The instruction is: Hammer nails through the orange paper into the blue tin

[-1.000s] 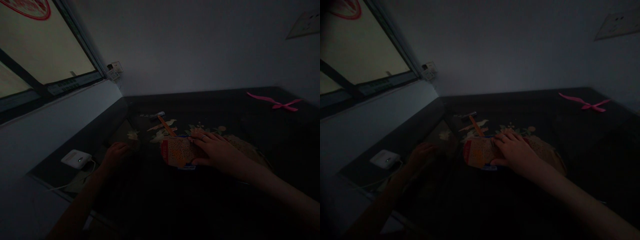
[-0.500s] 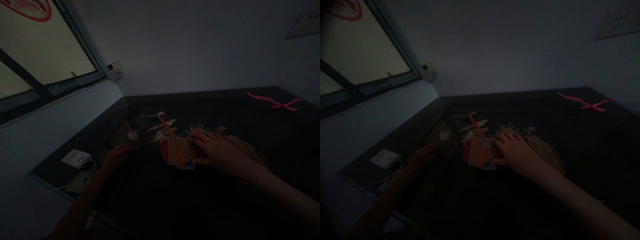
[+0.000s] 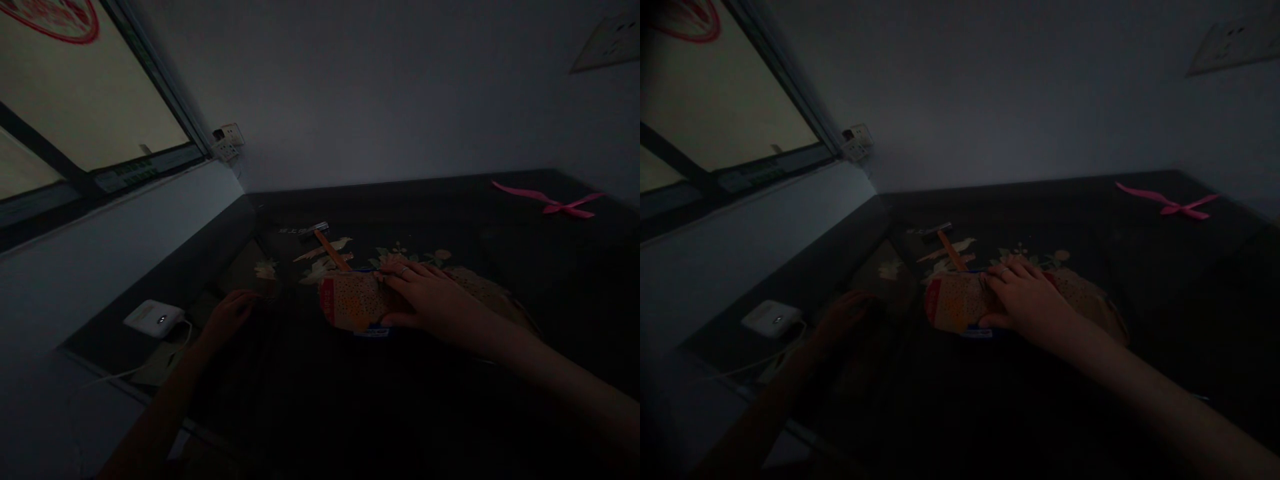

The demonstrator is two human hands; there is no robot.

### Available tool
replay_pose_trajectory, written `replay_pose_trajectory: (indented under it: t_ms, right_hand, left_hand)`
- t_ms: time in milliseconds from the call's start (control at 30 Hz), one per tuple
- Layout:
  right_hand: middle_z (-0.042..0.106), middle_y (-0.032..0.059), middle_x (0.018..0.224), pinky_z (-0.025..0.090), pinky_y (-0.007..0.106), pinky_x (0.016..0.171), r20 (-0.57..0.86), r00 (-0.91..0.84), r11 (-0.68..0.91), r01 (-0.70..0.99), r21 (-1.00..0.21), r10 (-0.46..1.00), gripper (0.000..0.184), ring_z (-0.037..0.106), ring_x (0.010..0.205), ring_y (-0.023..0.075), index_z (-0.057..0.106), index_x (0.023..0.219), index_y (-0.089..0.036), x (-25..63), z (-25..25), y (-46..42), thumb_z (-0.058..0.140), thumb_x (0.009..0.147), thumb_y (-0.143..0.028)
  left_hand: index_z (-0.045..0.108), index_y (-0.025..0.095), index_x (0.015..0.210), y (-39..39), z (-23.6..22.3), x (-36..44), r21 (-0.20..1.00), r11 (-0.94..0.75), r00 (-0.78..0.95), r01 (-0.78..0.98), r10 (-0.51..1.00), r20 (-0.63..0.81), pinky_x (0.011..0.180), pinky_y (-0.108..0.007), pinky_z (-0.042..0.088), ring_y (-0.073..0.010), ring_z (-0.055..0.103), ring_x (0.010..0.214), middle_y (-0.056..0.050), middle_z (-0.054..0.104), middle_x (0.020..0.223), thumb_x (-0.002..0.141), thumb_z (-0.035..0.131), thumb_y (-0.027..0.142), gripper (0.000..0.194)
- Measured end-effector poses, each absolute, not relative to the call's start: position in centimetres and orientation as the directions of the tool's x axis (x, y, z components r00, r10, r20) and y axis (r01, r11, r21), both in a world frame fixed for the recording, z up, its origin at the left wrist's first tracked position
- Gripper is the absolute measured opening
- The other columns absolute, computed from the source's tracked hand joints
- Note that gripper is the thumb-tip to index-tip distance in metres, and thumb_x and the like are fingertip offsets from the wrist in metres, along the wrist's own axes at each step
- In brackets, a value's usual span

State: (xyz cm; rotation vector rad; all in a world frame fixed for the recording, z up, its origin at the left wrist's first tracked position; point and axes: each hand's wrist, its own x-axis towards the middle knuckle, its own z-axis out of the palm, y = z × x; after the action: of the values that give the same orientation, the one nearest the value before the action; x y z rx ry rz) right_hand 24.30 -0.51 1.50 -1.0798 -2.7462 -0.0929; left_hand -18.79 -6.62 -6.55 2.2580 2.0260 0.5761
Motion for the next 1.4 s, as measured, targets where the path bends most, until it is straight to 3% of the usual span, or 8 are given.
replay_pose_trajectory:
  t_ms: [167, 300, 467, 600, 833, 1000, 1200, 1400]
  right_hand:
    - [0.061, 0.0171, 0.131, 0.047, 0.052, 0.092, 0.197, -0.722, 0.738, 0.675, -0.010, 0.663, 0.064, 0.053, 0.119, 0.0383, 0.060, 0.126, -0.011, 24.3, 1.5, -0.5, 0.069, 0.077, -0.051]
    - [0.060, 0.0175, 0.132, 0.047, 0.050, 0.093, 0.185, -0.720, 0.734, 0.679, -0.013, 0.669, 0.061, 0.053, 0.119, 0.0377, 0.060, 0.127, -0.011, 24.3, 1.9, -0.7, 0.069, 0.078, -0.048]
    - [0.059, 0.0191, 0.133, 0.046, 0.050, 0.095, 0.167, -0.717, 0.730, 0.683, -0.028, 0.677, 0.062, 0.054, 0.118, 0.0376, 0.059, 0.128, -0.008, 24.2, 2.2, -0.8, 0.069, 0.079, -0.045]
    - [0.060, 0.0192, 0.130, 0.047, 0.049, 0.094, 0.158, -0.718, 0.731, 0.681, -0.047, 0.678, 0.061, 0.055, 0.117, 0.0367, 0.059, 0.127, -0.007, 24.2, 2.4, -0.9, 0.071, 0.078, -0.042]
    - [0.061, 0.0204, 0.126, 0.049, 0.048, 0.089, 0.164, -0.709, 0.726, 0.683, -0.080, 0.685, 0.066, 0.057, 0.114, 0.0373, 0.059, 0.126, -0.008, 24.2, 2.2, -0.7, 0.074, 0.075, -0.045]
    - [0.061, 0.0189, 0.126, 0.047, 0.052, 0.092, 0.164, -0.698, 0.715, 0.692, -0.099, 0.697, 0.068, 0.054, 0.116, 0.0386, 0.059, 0.126, -0.009, 24.2, 1.9, -0.4, 0.075, 0.072, -0.048]
    - [0.063, 0.0183, 0.123, 0.047, 0.048, 0.094, 0.164, -0.703, 0.721, 0.687, -0.095, 0.692, 0.064, 0.056, 0.113, 0.0362, 0.061, 0.123, -0.007, 24.1, 2.0, -0.5, 0.075, 0.073, -0.046]
    - [0.060, 0.0186, 0.128, 0.048, 0.053, 0.091, 0.154, -0.702, 0.718, 0.690, -0.097, 0.695, 0.067, 0.056, 0.113, 0.0383, 0.059, 0.128, -0.010, 24.1, 2.1, -0.5, 0.073, 0.075, -0.048]
  left_hand:
    - [0.069, 0.018, 0.100, -6.4, -5.1, -17.3, 0.319, -0.118, 0.019, 0.940, 0.955, 0.297, 0.094, -0.040, 0.049, -0.0245, 0.062, 0.101, -0.011, 0.067, 0.109, 0.083, 0.045, 0.030, 0.031]
    - [0.069, 0.019, 0.096, -5.5, -2.3, -12.8, 0.423, -0.209, 0.028, 0.881, 0.918, 0.396, 0.089, -0.034, 0.051, -0.0214, 0.063, 0.095, -0.009, 0.069, 0.103, 0.086, 0.047, 0.031, 0.028]
    - [0.070, 0.016, 0.092, -3.8, 1.2, -4.0, 0.496, -0.512, 0.277, 0.701, 0.837, 0.472, 0.078, -0.026, 0.051, -0.0168, 0.064, 0.086, -0.007, 0.070, 0.094, 0.088, 0.051, 0.025, 0.021]
    - [0.070, 0.017, 0.099, -2.3, 2.1, 2.2, 0.546, -0.576, 0.467, 0.608, 0.816, 0.341, 0.071, -0.025, 0.050, -0.0153, 0.064, 0.078, -0.007, 0.070, 0.094, 0.086, 0.058, 0.024, 0.019]
    - [0.069, 0.014, 0.088, -0.3, 1.0, 5.1, 0.766, -0.405, 0.391, 0.499, 0.894, 0.218, 0.071, -0.026, 0.053, -0.0162, 0.066, 0.076, -0.004, 0.071, 0.083, 0.080, 0.067, 0.021, 0.011]
    - [0.071, 0.016, 0.086, 0.2, 0.9, 5.0, 0.781, -0.403, 0.412, 0.477, 0.887, 0.206, 0.075, -0.029, 0.053, -0.0174, 0.068, 0.079, -0.003, 0.072, 0.083, 0.081, 0.066, 0.022, 0.010]
    - [0.073, 0.017, 0.083, -0.1, 0.6, 4.9, 0.769, -0.440, 0.353, 0.464, 0.888, 0.295, 0.075, -0.031, 0.054, -0.0188, 0.068, 0.080, -0.004, 0.073, 0.083, 0.081, 0.066, 0.025, 0.011]
    - [0.069, 0.014, 0.082, -0.3, 2.3, 4.1, 0.816, -0.478, 0.124, 0.326, 0.877, 0.465, 0.068, -0.025, 0.056, -0.0157, 0.069, 0.072, -0.004, 0.072, 0.079, 0.080, 0.067, 0.026, 0.012]
